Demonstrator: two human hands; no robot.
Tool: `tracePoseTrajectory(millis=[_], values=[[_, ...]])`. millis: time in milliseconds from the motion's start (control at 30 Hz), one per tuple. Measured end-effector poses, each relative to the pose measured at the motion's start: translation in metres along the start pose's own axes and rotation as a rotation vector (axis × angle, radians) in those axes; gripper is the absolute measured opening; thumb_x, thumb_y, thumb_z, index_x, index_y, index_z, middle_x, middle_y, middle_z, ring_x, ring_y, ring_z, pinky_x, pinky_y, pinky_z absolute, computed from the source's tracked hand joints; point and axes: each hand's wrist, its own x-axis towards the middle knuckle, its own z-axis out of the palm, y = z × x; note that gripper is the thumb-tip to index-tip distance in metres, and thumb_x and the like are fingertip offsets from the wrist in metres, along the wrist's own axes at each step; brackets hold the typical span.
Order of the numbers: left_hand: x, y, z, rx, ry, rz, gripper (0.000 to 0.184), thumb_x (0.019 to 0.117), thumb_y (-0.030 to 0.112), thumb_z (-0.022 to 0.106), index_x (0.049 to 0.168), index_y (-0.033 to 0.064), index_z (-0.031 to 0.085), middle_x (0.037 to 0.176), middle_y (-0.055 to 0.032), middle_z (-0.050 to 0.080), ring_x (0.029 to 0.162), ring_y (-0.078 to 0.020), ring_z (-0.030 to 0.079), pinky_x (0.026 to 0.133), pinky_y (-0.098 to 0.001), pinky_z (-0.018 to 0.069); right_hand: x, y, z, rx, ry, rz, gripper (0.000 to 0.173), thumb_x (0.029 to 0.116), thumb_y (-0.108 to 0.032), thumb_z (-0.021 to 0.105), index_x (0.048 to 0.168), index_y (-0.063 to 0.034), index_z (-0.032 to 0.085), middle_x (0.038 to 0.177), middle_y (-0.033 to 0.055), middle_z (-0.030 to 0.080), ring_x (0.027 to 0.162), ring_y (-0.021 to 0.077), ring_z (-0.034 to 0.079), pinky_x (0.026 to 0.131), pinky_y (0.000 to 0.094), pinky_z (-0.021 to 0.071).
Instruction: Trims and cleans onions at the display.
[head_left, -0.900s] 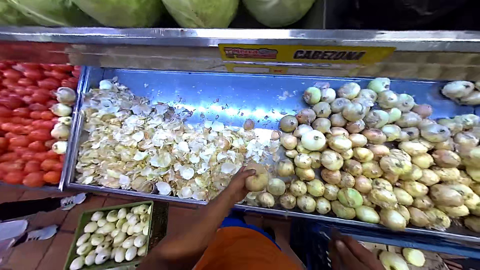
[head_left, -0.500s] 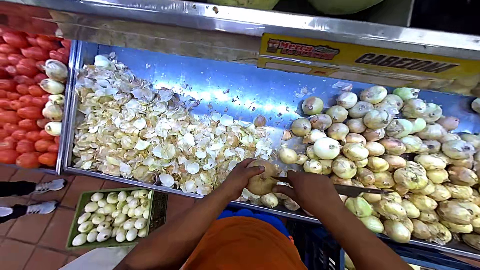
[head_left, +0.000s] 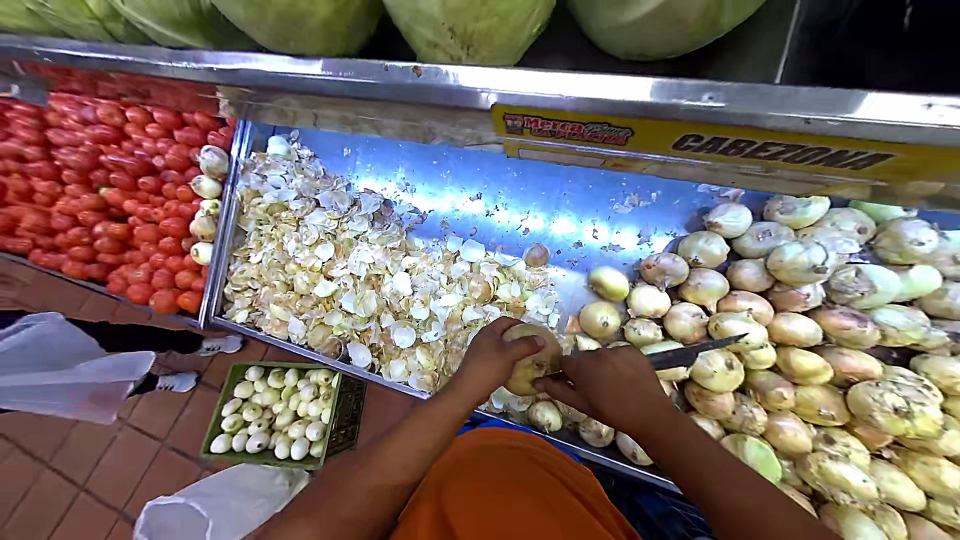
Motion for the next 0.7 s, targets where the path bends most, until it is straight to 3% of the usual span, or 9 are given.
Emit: tracePoseTrajectory(millis=[233, 400, 533, 633, 700], values=[[-0.006, -0.024, 0.031, -0.206, 0.319, 0.014, 0.036, 0.0959, 0.034, 0.072, 0.12, 0.0083, 0.066, 0.099, -0.0124, 0.073, 0.087, -0.0247, 0.072, 0.079, -0.0458, 0.061, -0.015, 0.013, 0.03, 0.01, 0.172, 0.009, 0.066, 0.0986, -0.067, 0.044, 0.059, -0.0149, 0.053, 0.048, 0.0008, 0.045, 0.042, 0.0195, 0.053, 0.037, 0.0382, 0.0392], [0.002, -0.025, 0.04, -0.385, 0.405, -0.048, 0.036, 0.1001, 0.034, 0.066, 0.121, 0.0049, 0.064, 0.101, -0.0168, 0.072, 0.091, -0.0282, 0.072, 0.081, -0.0472, 0.061, -0.01, 0.022, 0.037, 0.009, 0.202, -0.003, 0.066, 0.1003, -0.066, 0.042, 0.06, -0.0148, 0.052, 0.048, 0.0005, 0.044, 0.041, 0.0187, 0.052, 0.037, 0.0365, 0.0386], [0.016, -0.015, 0.032, -0.527, 0.478, -0.167, 0.046, 0.1046, 0.045, 0.055, 0.126, 0.0037, 0.061, 0.106, -0.0191, 0.07, 0.09, -0.0313, 0.07, 0.074, -0.0484, 0.0593, -0.007, 0.018, 0.035, 0.099, 0.223, -0.088, 0.067, 0.0997, -0.067, 0.043, 0.059, -0.0151, 0.051, 0.048, 0.0007, 0.046, 0.042, 0.0187, 0.054, 0.037, 0.0379, 0.0418], [0.029, -0.009, 0.002, -0.68, 0.398, -0.219, 0.053, 0.1057, 0.049, 0.047, 0.137, 0.0068, 0.055, 0.12, -0.0224, 0.066, 0.099, -0.0384, 0.069, 0.079, -0.0556, 0.06, -0.011, 0.005, 0.033, 0.161, 0.055, -0.117, 0.07, 0.0994, -0.07, 0.04, 0.063, -0.0132, 0.057, 0.052, 0.0042, 0.053, 0.048, 0.0226, 0.061, 0.042, 0.0429, 0.0476], [0.027, -0.009, -0.01, -0.739, 0.309, -0.214, 0.053, 0.1048, 0.05, 0.048, 0.138, 0.0091, 0.056, 0.124, -0.0225, 0.066, 0.103, -0.039, 0.069, 0.084, -0.0561, 0.0594, -0.004, 0.009, 0.027, 0.213, -0.205, -0.011, 0.063, 0.1011, -0.063, 0.046, 0.078, -0.0083, 0.066, 0.068, 0.0107, 0.065, 0.065, 0.0304, 0.07, 0.055, 0.051, 0.0556]])
